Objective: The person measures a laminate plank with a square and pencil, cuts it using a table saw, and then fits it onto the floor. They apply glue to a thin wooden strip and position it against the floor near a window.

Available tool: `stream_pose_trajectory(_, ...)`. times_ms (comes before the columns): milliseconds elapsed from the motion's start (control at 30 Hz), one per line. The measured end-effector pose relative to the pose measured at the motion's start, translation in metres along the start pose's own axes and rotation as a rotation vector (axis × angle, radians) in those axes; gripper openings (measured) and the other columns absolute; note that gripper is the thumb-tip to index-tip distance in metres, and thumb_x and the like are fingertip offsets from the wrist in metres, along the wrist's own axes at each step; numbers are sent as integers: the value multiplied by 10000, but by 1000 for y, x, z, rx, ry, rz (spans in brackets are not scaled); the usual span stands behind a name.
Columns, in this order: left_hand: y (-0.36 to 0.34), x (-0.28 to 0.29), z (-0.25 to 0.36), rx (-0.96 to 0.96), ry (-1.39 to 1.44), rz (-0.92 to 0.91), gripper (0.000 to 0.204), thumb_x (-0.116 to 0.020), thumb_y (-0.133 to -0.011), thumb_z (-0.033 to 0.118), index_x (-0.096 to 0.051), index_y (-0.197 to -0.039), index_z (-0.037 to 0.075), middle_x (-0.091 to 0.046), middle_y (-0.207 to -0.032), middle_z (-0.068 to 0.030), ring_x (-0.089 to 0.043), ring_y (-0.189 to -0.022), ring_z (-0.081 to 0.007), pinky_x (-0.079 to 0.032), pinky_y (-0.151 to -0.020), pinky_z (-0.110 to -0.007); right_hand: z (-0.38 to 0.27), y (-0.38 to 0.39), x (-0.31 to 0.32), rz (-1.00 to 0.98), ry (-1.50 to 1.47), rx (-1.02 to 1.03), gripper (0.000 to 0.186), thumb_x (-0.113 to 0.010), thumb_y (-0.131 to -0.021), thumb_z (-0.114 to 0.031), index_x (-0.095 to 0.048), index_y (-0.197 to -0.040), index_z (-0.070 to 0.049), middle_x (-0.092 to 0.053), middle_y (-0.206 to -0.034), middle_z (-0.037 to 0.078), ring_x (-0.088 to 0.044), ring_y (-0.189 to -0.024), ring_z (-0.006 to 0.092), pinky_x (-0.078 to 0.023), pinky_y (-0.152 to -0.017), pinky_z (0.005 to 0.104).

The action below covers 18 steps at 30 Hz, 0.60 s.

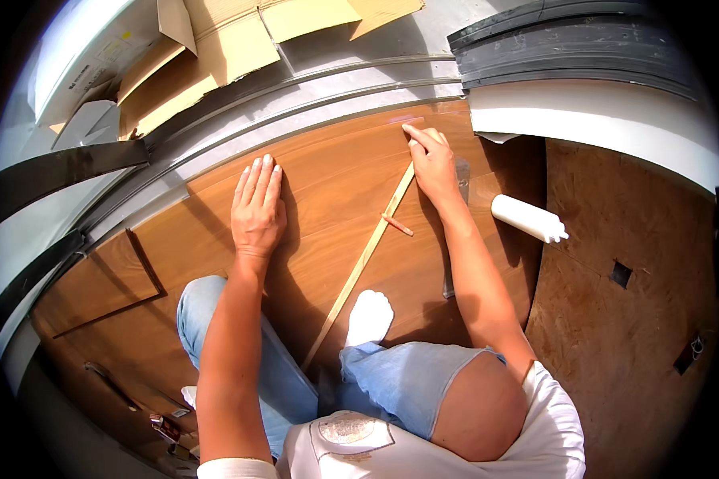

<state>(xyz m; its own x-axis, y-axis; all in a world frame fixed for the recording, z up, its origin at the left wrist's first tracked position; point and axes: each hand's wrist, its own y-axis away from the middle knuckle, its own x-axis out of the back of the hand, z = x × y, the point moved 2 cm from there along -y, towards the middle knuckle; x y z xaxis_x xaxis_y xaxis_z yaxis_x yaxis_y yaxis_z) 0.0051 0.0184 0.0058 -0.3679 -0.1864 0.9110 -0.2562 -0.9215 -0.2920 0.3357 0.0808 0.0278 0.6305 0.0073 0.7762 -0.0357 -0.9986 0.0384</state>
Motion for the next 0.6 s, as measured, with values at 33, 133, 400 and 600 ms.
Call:
stream_pose_trajectory(33, -4, 13, -2, -17, -44, -29, 426, -572, -854, 2, -672, -1267, 31, -630, -1396, -131, -585, -1317, -282, -430, -1157, -438, 3, 3, -9, 51, -217, -64, 303, -577, -954, -90, -725, -1217, -64, -664, -983, 111, -593, -982, 321, -485, -910, 409)
stream_pose_trajectory(133, -1, -8, 25, 76, 116, 19, 428, -581, -838, -3, -669, -1256, 26, -631, -1392, -127, -586, -1311, -282, -436, -1153, -434, 3, -8, 24, 61, 495, 147, 395, -573, -946, -80, -640, -1325, 9, -628, -1029, 154, -566, -974, 322, -483, -881, 432)
stream_pose_trajectory(400, -1, 6, 5, 58, 110, 58, 395, -611, -839, 34, -662, -1230, 13, -639, -1365, -135, -586, -1303, -288, -434, -1156, -435, -44, -6, -15, -167, 232, 223, 348, -574, -973, -73, -665, -1304, -15, -620, -961, 123, -578, -934, 280, -486, -863, 388)
stream_pose_trajectory(600, 5, 5, 0, 16, 76, 156, 363, -601, -876, 129, -660, -1215, 12, -624, -1386, -158, -580, -1314, -296, -425, -1161, -440, -87, 44, -34, -262, -222, 145, 336, -531, -1017, -61, -638, -1328, 4, -572, -950, 71, -545, -845, 167, -473, -806, 309)
